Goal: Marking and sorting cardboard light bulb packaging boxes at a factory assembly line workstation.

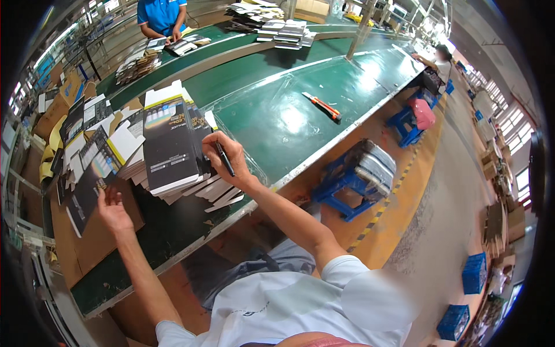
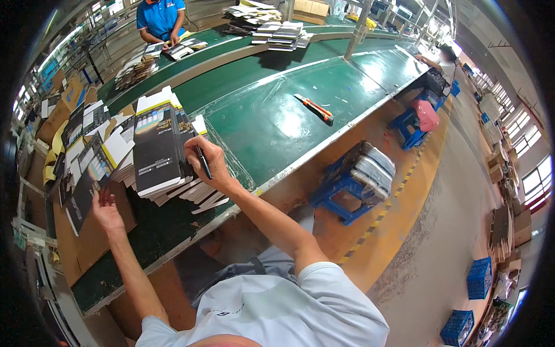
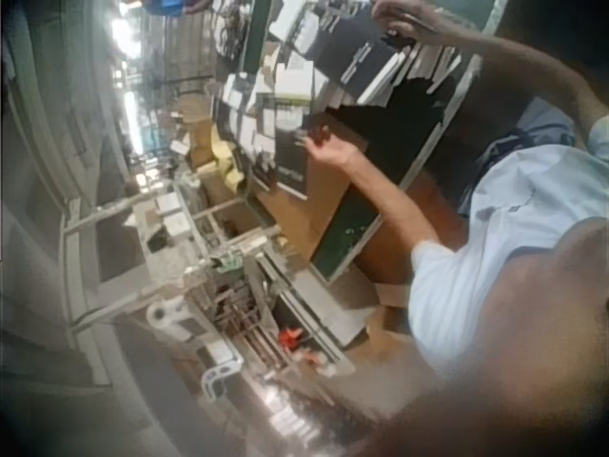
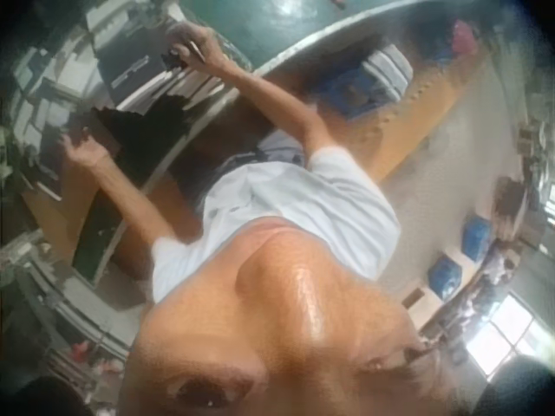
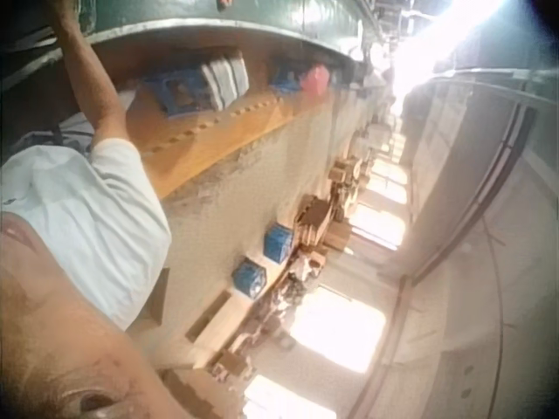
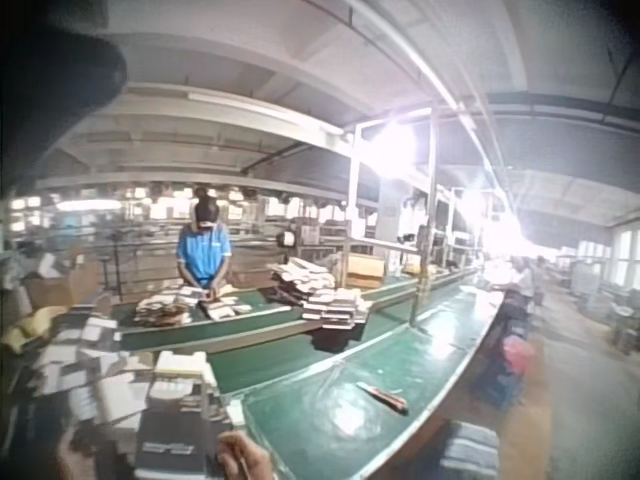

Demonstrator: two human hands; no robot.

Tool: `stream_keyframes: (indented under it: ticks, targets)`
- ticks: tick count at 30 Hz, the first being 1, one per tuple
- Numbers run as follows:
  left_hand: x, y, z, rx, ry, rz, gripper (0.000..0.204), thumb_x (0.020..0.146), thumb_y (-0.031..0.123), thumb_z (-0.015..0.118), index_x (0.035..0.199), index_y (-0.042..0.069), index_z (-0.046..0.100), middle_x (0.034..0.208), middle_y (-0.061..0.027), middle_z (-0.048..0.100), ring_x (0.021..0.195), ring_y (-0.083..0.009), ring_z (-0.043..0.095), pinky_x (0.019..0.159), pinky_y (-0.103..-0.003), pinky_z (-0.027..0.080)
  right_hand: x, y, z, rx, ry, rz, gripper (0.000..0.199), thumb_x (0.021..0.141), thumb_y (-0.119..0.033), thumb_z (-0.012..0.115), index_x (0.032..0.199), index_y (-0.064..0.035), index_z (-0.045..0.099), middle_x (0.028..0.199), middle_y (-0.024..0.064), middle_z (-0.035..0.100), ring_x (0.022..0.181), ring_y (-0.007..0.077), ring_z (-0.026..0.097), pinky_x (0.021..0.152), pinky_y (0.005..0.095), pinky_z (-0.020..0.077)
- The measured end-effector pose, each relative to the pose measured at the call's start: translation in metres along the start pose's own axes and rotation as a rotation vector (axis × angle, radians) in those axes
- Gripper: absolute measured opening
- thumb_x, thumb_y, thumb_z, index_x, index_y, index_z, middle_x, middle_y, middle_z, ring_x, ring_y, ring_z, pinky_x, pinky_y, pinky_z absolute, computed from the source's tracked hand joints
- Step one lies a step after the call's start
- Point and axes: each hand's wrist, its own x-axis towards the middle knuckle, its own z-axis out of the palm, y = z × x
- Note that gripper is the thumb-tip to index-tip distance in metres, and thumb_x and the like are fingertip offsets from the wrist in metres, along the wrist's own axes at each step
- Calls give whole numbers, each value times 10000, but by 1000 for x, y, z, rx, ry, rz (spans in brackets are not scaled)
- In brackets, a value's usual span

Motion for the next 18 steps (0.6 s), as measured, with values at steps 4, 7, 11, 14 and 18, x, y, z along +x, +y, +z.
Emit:
stream_keyframes:
  ticks: [4, 7, 11, 14, 18]
  targets:
    - [49, 75, -57, 107, -128, -9, 262, 977, 262, 622, 1106, 37, 660, 1012, -79, 722, 939, -202, 693, 921, -360, 548, 1, -5, -3, -9, -33, 42, 146, 878, 23, 654, 1013, -3, 604, 792, 98, 623, 713, 171, 617, 678, 306, 503]
    - [11, 131, -34, 23, -189, 64, 324, 1011, 277, 550, 1191, 18, 620, 1072, -118, 724, 911, -228, 710, 837, -369, 585, 2, -1, 11, 30, -70, 46, 156, 865, 46, 636, 1007, -9, 603, 805, 92, 617, 727, 162, 606, 704, 300, 502]
    - [-21, 87, -71, 52, 62, 46, 306, 955, 217, 610, 1154, -16, 629, 1043, -162, 721, 870, -250, 729, 674, -321, 604, 5, -11, 12, -129, -70, 28, 150, 902, 9, 607, 1044, -20, 644, 876, 93, 665, 808, 171, 632, 757, 326, 504]
    - [-50, 64, -54, 110, -50, -27, 461, 878, 111, 653, 1311, 9, 534, 1175, -131, 662, 996, -233, 680, 850, -383, 571, -5, -6, -3, -124, 14, 232, 65, 956, -92, 664, 1004, -49, 658, 780, 19, 627, 621, 70, 576, 539, 227, 453]
    - [-53, 97, -12, 112, -51, 96, 545, 878, 69, 628, 1400, 43, 475, 1248, -129, 619, 1103, -249, 646, 936, -393, 555, -7, -4, 6, -61, 0, 224, 81, 944, -57, 671, 1012, -25, 642, 754, 8, 604, 594, 59, 552, 529, 218, 443]
